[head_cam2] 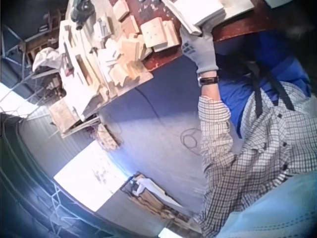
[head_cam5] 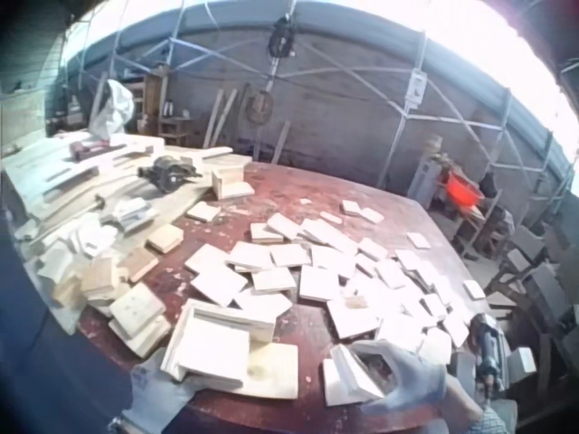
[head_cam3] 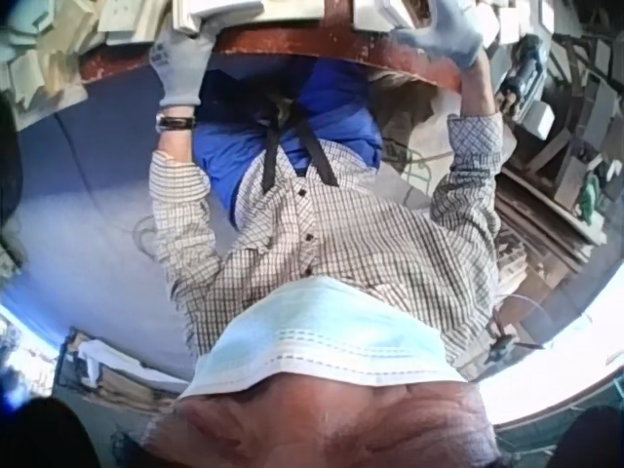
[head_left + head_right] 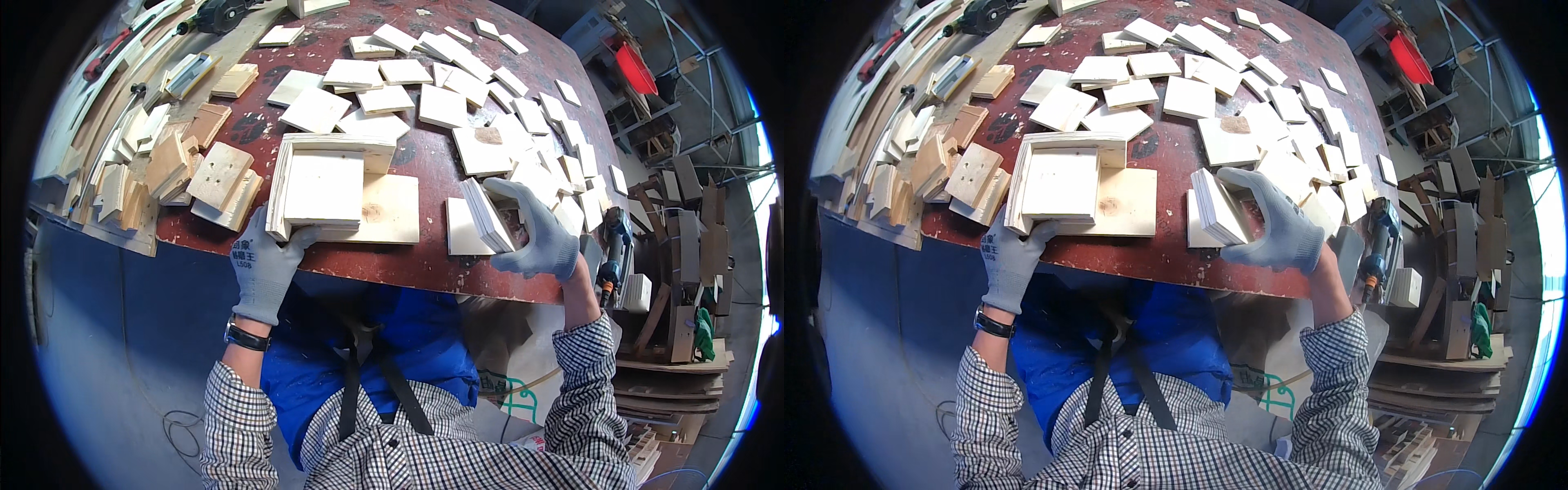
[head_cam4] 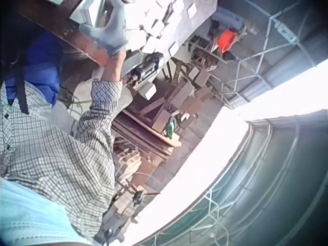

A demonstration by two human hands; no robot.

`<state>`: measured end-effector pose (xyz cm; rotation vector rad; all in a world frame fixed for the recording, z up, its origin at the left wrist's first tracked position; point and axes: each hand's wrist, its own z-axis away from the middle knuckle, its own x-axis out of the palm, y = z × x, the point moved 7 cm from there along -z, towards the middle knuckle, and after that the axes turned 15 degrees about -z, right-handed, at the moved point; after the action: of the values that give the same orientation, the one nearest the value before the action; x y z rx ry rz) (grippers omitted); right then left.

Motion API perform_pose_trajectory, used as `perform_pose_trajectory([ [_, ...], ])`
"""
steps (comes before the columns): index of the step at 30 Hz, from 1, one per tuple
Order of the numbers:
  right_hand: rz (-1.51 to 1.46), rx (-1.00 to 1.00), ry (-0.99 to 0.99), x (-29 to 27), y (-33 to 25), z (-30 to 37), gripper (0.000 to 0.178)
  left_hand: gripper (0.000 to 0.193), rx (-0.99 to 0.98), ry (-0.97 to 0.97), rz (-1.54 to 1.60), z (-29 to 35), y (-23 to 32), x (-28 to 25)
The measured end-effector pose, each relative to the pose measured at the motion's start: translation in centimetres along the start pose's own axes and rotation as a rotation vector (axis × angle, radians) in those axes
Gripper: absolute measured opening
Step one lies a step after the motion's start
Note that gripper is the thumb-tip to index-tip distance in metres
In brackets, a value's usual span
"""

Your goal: The person assembles small wooden boxes by hand on a cluttered workbench. They pick up pre-cut wooden pieces, fit them together to form box shapes, and stack the completed boxes.

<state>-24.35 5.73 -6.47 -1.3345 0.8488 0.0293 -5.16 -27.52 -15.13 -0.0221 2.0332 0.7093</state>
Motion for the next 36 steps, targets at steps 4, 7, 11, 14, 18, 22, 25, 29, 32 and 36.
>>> perform_pose_trajectory([
  [4, 0.272, -0.009, 0.042, 0.3, -1.1, -0.5, 0.103, 0.071, -0.018, -0.048, -0.033, 0.2, -0.6, 0.1],
  [7, 0.591, 0.009, 0.031, 0.4, -0.8, -0.2, 0.1, 0.075, -0.022, -0.069, -0.043, 0.1, -0.6, 0.3],
  [11, 0.732, 0.096, -0.082, 1.2, 0.8, -0.2, 0.097, 0.076, -0.032, -0.083, -0.009, 0.1, -0.2, 0.0],
  [14, 0.687, 0.071, -0.017, 1.2, 0.2, -0.2, 0.099, 0.073, -0.03, -0.071, -0.026, 0.1, -0.3, 0.2],
  [18, 0.615, -0.232, 0.211, 2.4, -5.1, -2.1, 0.103, 0.071, -0.036, -0.078, -0.012, 0.0, -0.1, 0.1],
  [22, 0.635, -0.465, 0.261, 8.1, -12.2, -6.9, 0.093, 0.065, 0.012, -0.015, 0.004, 0.3, -0.6, 0.5],
  [25, 0.65, -0.575, 0.274, 11.2, -13.8, -9.8, 0.075, 0.053, 0.04, -0.008, -0.022, 0.0, -0.1, 0.0],
  [29, 0.727, -0.424, 0.235, 14.3, -9.7, -13.1, 0.063, 0.043, 0.021, -0.019, -0.029, 0.2, 0.3, -0.2],
  [32, 0.701, -0.444, 0.323, 14.6, -8.5, -12.5, 0.06, 0.041, 0.023, -0.027, -0.025, 0.1, 0.2, -0.2],
  [36, 0.707, -0.416, 0.315, 15.0, -8.5, -12.6, 0.064, 0.04, -0.005, -0.072, -0.038, 0.1, 0.0, -0.1],
])
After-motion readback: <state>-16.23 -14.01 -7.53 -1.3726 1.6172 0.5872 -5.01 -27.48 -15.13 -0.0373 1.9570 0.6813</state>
